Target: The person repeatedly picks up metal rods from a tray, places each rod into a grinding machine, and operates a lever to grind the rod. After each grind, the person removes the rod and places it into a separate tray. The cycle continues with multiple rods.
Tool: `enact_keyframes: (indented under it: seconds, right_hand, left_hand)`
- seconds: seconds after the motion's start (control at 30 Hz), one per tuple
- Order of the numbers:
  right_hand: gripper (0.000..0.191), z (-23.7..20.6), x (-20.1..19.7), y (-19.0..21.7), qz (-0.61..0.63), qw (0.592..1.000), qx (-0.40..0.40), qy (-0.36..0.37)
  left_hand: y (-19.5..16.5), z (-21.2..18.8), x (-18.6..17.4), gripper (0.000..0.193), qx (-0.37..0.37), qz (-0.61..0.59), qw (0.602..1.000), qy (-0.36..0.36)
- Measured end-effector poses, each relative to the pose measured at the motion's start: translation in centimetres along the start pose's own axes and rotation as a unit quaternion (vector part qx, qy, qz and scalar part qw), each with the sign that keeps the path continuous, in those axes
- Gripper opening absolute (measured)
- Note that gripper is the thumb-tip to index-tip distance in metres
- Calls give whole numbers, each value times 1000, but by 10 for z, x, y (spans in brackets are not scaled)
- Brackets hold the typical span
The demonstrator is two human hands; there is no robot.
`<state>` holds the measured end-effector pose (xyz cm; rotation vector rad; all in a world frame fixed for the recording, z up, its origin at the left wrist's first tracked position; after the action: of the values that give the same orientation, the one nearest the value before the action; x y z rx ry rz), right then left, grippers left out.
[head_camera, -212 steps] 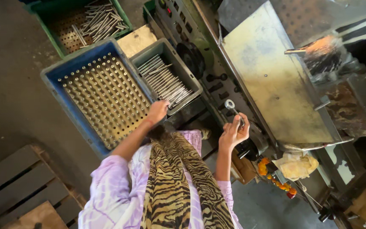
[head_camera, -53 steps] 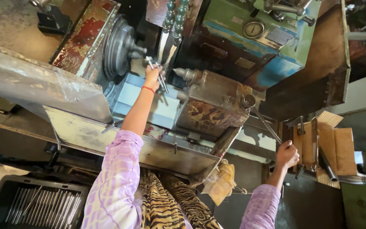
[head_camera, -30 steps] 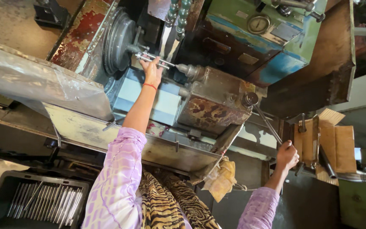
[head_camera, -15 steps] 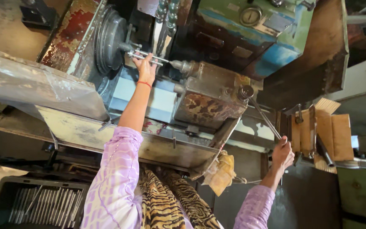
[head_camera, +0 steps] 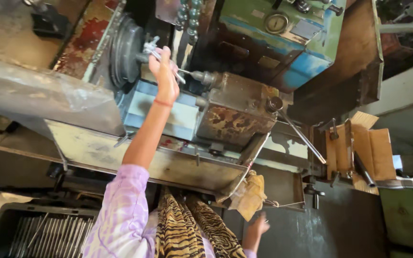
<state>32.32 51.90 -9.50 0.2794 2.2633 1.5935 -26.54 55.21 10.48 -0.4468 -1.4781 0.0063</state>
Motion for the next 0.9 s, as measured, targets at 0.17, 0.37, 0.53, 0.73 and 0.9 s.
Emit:
enact_keyframes:
  seconds: [0.17,0.37,0.53,0.73,0.9]
  right_hand:
    - [24,-40,1,-27,113,957,254,83]
    - [20,-61,-4,-26,77,962,229,124]
    - [31,-103,4,-35,-70,980,144,120]
    - [39,-271,111,-48,-231,871,14,433]
    - [37,-427,173,-44,-143,661,-138,723]
  left_hand:
    - [-86,-107,-3,24,-80,209,966,132]
    - [-186,-172,-80,35,-91,355,921,132]
    - [-282,-216,-151,39,86,568,804,151]
    - [-361,-279,-231,42,139,681,716,65]
    - [-384,-300,-281,55,-1,456,884,-104]
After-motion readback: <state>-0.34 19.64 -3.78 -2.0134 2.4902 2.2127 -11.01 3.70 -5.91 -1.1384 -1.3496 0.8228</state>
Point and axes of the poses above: each hand's wrist, its own z-axis towards the middle knuckle, its own x-axis out of the palm, y = z × x, the point moved 2 cm from there along z, towards the middle knuckle, and after that the axes turned 15 degrees about -z, right-handed, at the moved point
